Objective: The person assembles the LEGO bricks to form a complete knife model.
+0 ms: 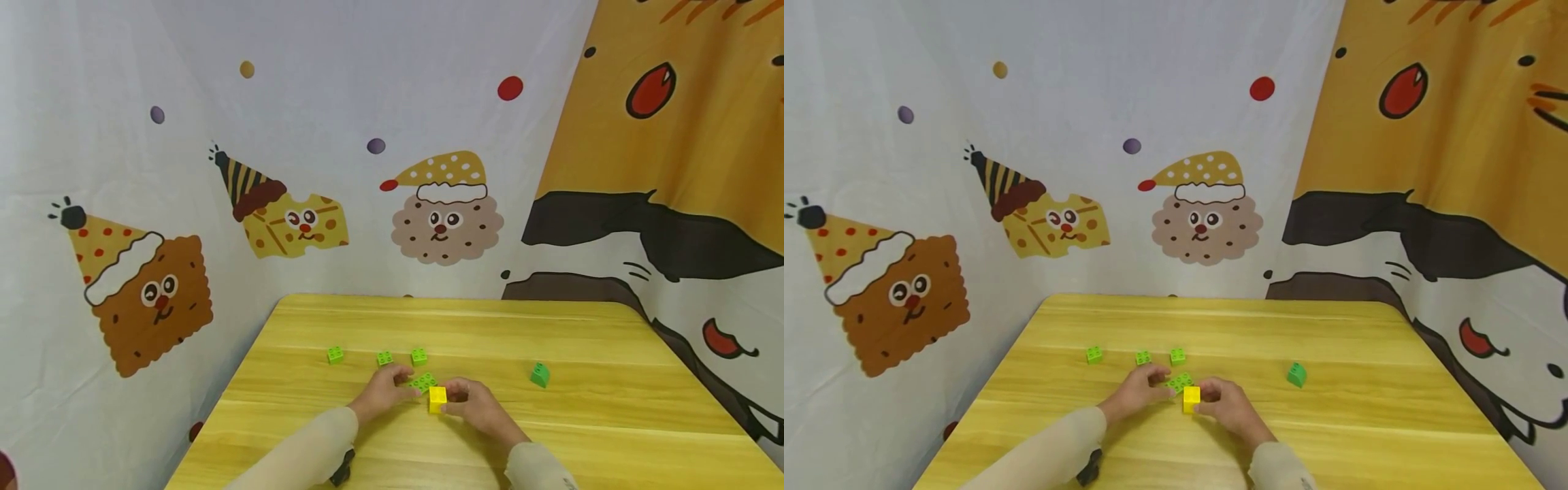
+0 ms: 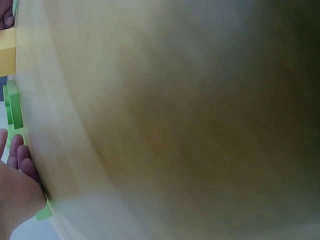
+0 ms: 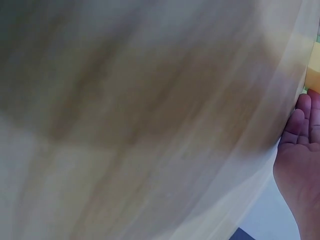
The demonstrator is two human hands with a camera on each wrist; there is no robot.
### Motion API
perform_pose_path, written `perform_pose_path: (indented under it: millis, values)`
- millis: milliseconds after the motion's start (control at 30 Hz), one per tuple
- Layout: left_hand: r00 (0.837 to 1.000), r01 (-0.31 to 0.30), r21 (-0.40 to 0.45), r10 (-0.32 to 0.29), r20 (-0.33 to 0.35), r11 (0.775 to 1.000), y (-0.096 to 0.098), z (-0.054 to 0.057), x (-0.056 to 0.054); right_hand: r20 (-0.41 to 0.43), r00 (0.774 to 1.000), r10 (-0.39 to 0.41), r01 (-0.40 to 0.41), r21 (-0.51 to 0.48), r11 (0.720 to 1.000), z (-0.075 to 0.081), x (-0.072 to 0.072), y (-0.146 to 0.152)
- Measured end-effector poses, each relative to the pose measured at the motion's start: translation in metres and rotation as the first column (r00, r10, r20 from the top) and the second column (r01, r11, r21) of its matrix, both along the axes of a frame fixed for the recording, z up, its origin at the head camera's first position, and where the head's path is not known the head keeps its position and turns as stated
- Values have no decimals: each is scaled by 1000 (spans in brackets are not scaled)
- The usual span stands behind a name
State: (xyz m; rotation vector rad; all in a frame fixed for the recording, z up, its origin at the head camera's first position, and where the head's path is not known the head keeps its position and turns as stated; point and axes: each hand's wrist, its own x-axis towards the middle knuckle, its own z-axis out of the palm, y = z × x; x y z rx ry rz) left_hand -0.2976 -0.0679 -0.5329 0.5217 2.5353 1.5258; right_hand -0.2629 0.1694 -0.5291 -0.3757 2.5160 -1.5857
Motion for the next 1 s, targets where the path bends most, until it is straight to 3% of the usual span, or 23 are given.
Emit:
perform_pose_path:
  millis: [300,533,800,1000]
  values:
    - [1000,-10,28,10,11,1000,7,3,2,19,1000,11,-10,-48,999,3,3,2]
    - [1000,-15,-39,14,-21,999,10,2,-1,41,999,11,-8,-57,998,0,-3,3]
    - [992,-44,-179,21,-128,983,13,-2,-5,40,999,10,-6,-79,997,-2,-5,2]
    - [990,-47,-174,23,-137,984,12,-2,-5,68,998,-4,9,-72,997,-3,-4,1]
